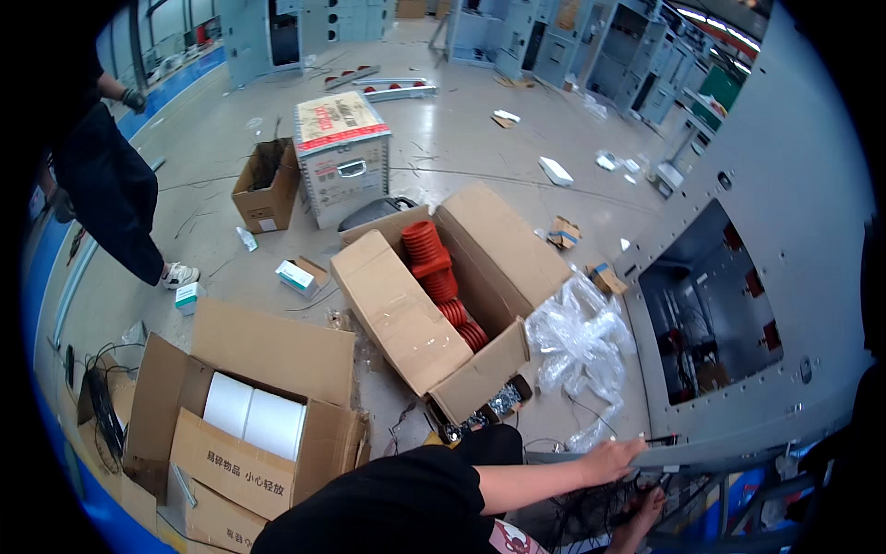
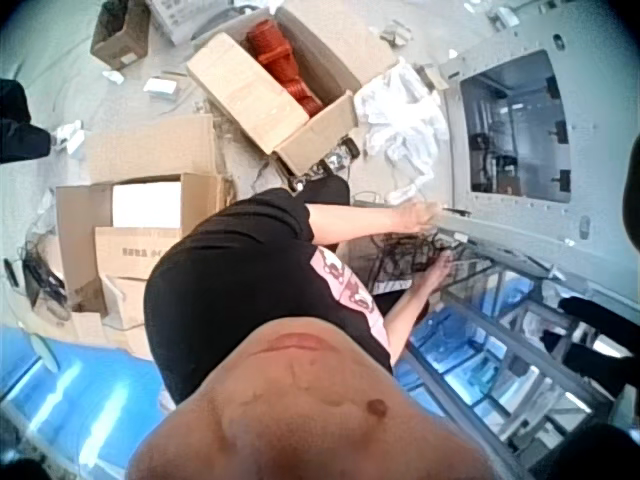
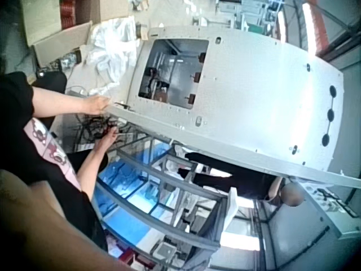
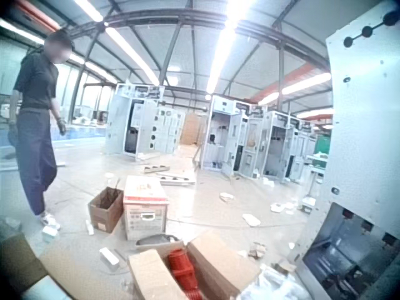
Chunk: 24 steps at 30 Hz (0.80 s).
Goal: The person uses a screwdriver to secure a small white box to a metal cabinet, then retrieves pliers from a tool cart and strips the ends of several black wires on the floor.
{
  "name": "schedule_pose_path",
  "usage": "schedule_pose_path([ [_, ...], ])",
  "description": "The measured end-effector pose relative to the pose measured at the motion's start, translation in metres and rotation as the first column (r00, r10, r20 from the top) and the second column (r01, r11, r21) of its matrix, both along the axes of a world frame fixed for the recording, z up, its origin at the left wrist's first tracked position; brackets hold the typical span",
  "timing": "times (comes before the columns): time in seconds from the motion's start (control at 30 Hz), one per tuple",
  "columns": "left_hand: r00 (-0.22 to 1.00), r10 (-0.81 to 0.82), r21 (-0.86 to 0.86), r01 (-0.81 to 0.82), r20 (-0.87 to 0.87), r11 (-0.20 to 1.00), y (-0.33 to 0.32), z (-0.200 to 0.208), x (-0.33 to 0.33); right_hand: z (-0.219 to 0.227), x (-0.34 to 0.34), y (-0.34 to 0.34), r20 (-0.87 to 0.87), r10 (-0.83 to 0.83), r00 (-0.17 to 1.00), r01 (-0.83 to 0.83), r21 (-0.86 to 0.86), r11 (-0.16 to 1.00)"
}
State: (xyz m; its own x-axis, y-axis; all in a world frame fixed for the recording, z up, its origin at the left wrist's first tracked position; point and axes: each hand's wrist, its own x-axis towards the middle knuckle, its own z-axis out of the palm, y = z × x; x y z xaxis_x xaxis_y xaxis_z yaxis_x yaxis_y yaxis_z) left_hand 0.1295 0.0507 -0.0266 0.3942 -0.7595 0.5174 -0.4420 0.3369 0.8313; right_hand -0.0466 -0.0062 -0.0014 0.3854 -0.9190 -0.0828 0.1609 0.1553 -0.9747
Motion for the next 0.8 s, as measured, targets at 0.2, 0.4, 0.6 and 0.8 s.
schedule_pose_path([
  [0.2, 0.999, 0.045, -0.034, -0.046, -0.008, 0.998, 0.0, -0.002, 0.01, -0.024, 0.009, 0.008, 0.04, 0.038, 0.998, -0.036, -0.048, 0.998],
  [0.4, 0.996, 0.08, 0.007, -0.081, 0.032, 0.997, 0.0, -0.005, 0.006, -0.039, 0.001, 0.004, 0.049, -0.023, 0.999, 0.026, -0.057, 0.998],
  [0.6, 0.976, 0.183, 0.142, -0.198, 0.114, 0.97, -0.009, -0.017, -0.003, -0.033, -0.009, 0.0, 0.106, 0.043, 0.993, -0.05, 0.062, 0.997],
  [0.8, 0.946, 0.316, 0.02, -0.318, 0.077, 0.948, -0.002, 0.008, -0.006, -0.028, -0.001, -0.013, 0.196, 0.177, 0.964, -0.201, 0.111, 0.973],
])
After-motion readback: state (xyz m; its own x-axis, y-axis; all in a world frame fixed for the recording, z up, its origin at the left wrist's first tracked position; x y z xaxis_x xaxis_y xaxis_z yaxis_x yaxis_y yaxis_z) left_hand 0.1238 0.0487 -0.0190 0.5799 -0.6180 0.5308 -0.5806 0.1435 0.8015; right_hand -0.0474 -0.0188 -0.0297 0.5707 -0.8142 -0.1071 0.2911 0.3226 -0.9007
